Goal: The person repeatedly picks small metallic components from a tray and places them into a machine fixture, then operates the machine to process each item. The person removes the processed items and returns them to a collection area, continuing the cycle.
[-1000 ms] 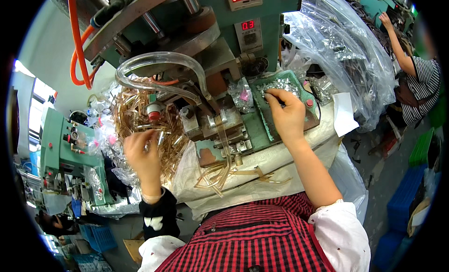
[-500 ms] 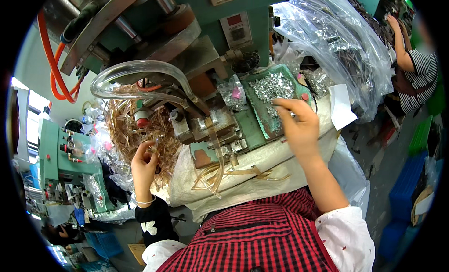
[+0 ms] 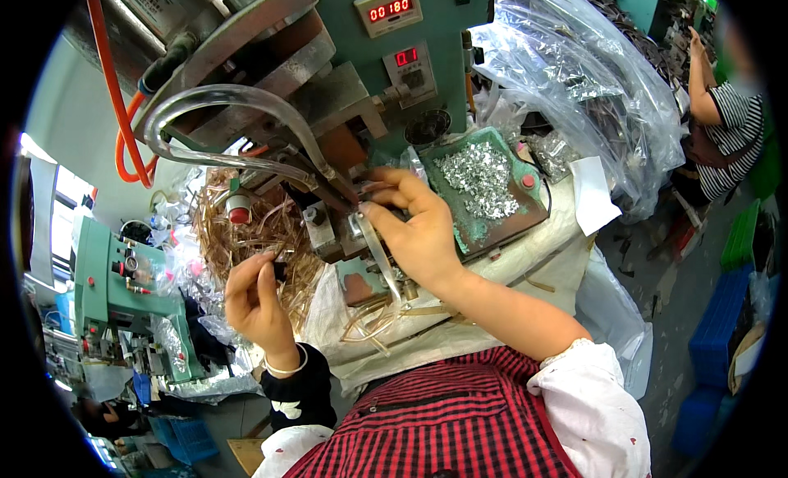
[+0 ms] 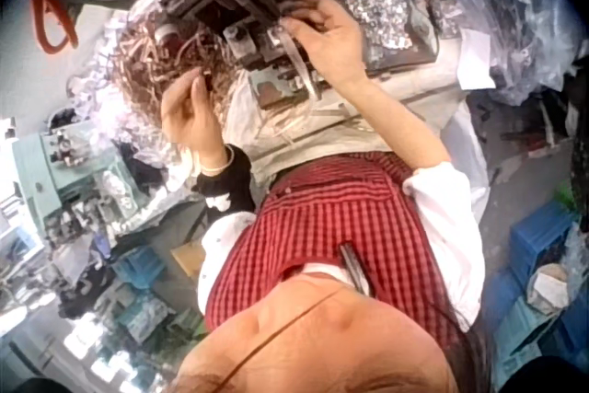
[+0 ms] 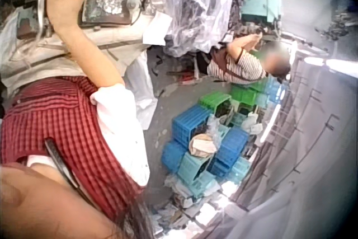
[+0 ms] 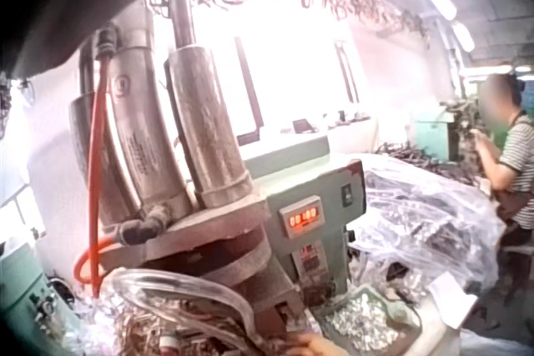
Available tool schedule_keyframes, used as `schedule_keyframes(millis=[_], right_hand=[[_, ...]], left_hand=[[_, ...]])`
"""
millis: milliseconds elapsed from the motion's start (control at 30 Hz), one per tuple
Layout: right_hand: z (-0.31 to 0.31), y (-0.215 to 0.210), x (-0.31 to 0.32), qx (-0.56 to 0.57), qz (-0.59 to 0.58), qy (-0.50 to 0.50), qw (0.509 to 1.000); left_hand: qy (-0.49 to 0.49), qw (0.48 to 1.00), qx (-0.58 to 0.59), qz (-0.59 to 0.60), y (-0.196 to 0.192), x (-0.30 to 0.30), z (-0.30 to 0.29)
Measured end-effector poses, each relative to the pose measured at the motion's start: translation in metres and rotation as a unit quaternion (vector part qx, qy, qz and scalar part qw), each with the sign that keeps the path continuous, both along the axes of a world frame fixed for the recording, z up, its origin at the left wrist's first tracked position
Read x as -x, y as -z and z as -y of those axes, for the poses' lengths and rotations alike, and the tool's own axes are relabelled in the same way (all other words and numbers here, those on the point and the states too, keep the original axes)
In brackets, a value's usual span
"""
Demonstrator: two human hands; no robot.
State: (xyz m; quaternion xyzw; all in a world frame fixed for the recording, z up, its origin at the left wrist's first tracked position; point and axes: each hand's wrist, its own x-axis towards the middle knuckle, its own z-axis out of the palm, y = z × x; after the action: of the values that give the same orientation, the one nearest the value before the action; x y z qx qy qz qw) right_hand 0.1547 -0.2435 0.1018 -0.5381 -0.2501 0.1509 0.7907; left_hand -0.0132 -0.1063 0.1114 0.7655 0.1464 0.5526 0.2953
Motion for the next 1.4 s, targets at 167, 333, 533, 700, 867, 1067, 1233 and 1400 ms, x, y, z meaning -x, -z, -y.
schedule_keyframes(millis=[167, 333, 533, 700, 867, 1067, 1233, 1400], right_hand=[[0.006, -0.021, 0.012, 0.023, -0.012, -0.001, 1.0], [0.031, -0.018, -0.009, 0.136, 0.184, 0.012, 0.974], [0.083, 0.066, -0.081, 0.467, 0.404, 0.229, 0.752], [0.088, 0.089, -0.094, 0.386, 0.43, 0.261, 0.773], [0.093, 0.089, -0.093, 0.348, 0.438, 0.292, 0.776], [0.117, 0.11, -0.106, 0.04, -0.056, 0.199, 0.978], [0.047, 0.109, -0.107, 0.055, -0.046, 0.191, 0.979], [0.033, 0.08, -0.082, 0.099, 0.036, 0.149, 0.983]], left_hand=[[0.109, 0.977, -0.179, -0.025, -0.038, 0.0, 0.04], [0.187, 0.937, -0.288, -0.066, -0.014, -0.039, 0.049], [0.189, 0.918, -0.345, -0.048, -0.004, -0.056, 0.043], [0.176, 0.922, -0.343, -0.032, 0.001, -0.054, 0.041], [0.215, 0.961, -0.147, -0.088, 0.005, -0.027, 0.056], [0.553, 0.624, 0.368, -0.413, 0.094, 0.055, 0.079], [0.648, 0.497, 0.241, -0.525, 0.09, 0.049, 0.083], [0.512, 0.7, 0.197, -0.458, 0.016, 0.06, 0.025]])
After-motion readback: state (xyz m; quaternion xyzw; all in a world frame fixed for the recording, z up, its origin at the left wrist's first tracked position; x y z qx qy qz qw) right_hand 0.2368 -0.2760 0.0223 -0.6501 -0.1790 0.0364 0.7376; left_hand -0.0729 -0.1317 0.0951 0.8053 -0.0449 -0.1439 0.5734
